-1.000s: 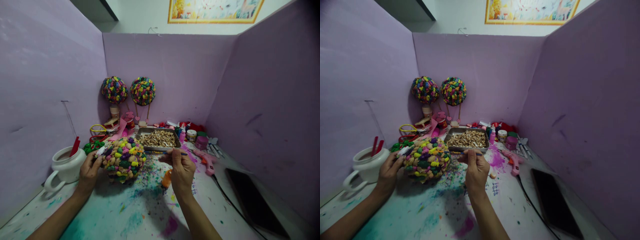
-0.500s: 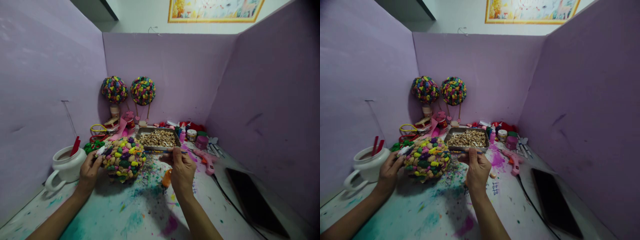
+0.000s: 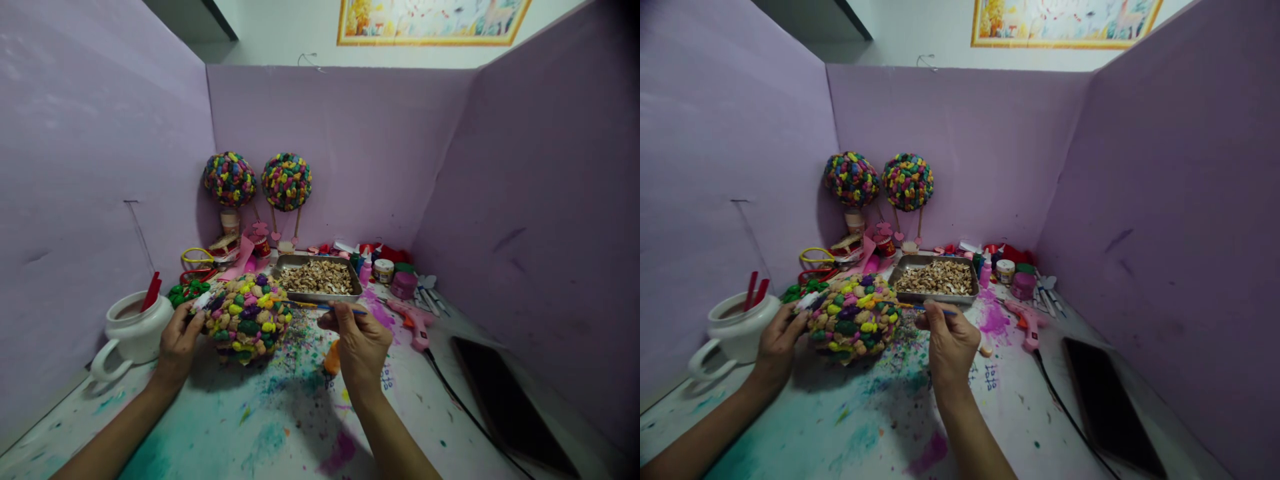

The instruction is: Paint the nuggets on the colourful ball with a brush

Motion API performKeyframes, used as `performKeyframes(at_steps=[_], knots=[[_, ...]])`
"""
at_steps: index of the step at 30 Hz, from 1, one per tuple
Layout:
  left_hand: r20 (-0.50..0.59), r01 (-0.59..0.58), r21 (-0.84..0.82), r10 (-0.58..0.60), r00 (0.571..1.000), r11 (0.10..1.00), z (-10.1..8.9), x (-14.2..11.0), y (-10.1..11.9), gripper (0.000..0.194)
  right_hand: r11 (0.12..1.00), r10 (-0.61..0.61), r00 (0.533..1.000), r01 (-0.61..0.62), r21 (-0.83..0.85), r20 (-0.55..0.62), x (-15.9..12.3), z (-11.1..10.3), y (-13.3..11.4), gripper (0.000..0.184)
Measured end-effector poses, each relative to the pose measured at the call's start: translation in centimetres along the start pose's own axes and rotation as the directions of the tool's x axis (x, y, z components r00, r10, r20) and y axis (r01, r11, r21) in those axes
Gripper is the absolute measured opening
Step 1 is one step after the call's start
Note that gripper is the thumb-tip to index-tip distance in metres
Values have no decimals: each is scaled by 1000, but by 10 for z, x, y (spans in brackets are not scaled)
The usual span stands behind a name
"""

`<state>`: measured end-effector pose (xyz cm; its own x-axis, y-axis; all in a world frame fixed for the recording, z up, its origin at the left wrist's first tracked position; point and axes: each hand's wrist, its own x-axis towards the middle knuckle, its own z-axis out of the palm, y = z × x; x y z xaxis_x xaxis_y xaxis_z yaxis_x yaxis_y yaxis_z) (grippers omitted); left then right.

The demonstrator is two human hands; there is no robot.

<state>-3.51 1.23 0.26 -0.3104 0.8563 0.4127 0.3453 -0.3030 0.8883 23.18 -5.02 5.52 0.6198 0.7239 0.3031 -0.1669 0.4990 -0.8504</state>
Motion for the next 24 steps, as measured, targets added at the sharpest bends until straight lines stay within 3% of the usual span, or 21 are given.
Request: performKeyframes(at_steps=[7,24], knots=[[8,-12,-7,12,1000,1000,0,2,-5,46,992,-95,995,94,-87,-5,-2,-3,-4,36],[7,32,-33,-31,999,999,1,2,-6,40,996,-71,996,75,-58,56,-3,-3,-12,44]])
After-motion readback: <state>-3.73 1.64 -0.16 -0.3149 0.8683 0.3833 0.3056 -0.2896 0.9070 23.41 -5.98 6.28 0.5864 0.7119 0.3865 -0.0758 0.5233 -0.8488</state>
